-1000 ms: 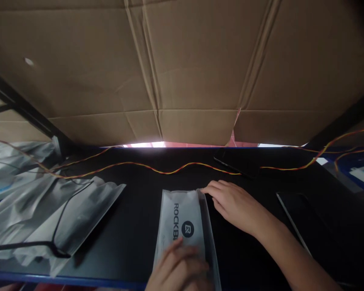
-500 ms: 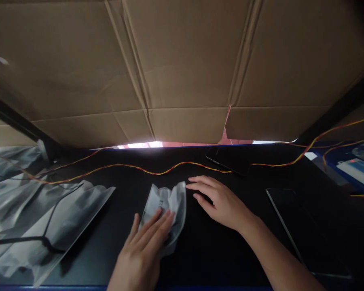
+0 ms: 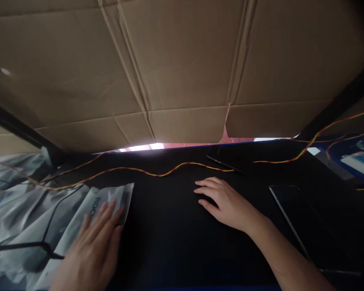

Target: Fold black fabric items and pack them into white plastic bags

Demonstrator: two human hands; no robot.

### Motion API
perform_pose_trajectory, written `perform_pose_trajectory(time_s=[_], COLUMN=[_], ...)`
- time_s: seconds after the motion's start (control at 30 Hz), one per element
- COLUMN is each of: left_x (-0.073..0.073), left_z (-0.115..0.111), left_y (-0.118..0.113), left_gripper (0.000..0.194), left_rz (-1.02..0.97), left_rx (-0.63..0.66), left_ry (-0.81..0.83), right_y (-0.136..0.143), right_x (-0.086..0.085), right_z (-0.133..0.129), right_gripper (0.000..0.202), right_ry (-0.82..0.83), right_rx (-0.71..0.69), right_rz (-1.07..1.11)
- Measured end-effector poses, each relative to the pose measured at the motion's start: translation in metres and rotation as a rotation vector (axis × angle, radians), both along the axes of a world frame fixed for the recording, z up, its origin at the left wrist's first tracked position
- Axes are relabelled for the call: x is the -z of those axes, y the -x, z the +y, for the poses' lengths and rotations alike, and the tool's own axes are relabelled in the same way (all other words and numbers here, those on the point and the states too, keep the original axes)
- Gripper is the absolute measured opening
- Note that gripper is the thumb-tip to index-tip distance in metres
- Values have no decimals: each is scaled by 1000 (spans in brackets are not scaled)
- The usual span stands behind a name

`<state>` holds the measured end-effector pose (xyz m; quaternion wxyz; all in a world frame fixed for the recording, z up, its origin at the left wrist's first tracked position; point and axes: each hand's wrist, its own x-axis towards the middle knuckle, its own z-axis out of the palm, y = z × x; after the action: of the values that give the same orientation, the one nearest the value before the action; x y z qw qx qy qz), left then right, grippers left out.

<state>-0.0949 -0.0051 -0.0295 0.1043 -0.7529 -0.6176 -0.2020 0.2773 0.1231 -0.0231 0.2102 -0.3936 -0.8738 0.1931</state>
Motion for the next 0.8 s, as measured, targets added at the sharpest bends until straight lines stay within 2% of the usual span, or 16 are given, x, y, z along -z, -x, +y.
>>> perform_pose_trajectory(time_s=[0.1, 0.17, 0.27, 0.37, 0.53, 0.67, 0.73, 0.8], left_x=[-4, 1, 19, 33, 36, 31, 23, 13], left_z=[13, 21, 28, 26, 25, 27, 23, 17], left_y=[-68, -109, -141, -142, -138, -136, -126, -106], left_gripper=[60, 61, 66, 69, 70, 71, 72, 71], left_rz=[63, 112, 200, 227, 190, 147, 121, 94], left_rx=[155, 217, 208, 192, 184, 220, 225, 184], left_ry=[-8, 33, 28, 36, 34, 53, 40, -7], right_y=[1, 7, 18, 25, 26, 24, 24, 25], right_x=[8, 20, 41, 53, 52, 51, 51, 52], right_z=[-21, -44, -75, -89, -87, -87, -87, -87], right_gripper=[46, 65, 74, 75, 73, 68, 64, 63], right_ry=[10, -11, -171, -252, -266, -283, -293, -297], right_rx=[9, 29, 176, 248, 259, 250, 248, 257], right_rz=[-48, -81, -127, -134, -117, -138, -142, -141])
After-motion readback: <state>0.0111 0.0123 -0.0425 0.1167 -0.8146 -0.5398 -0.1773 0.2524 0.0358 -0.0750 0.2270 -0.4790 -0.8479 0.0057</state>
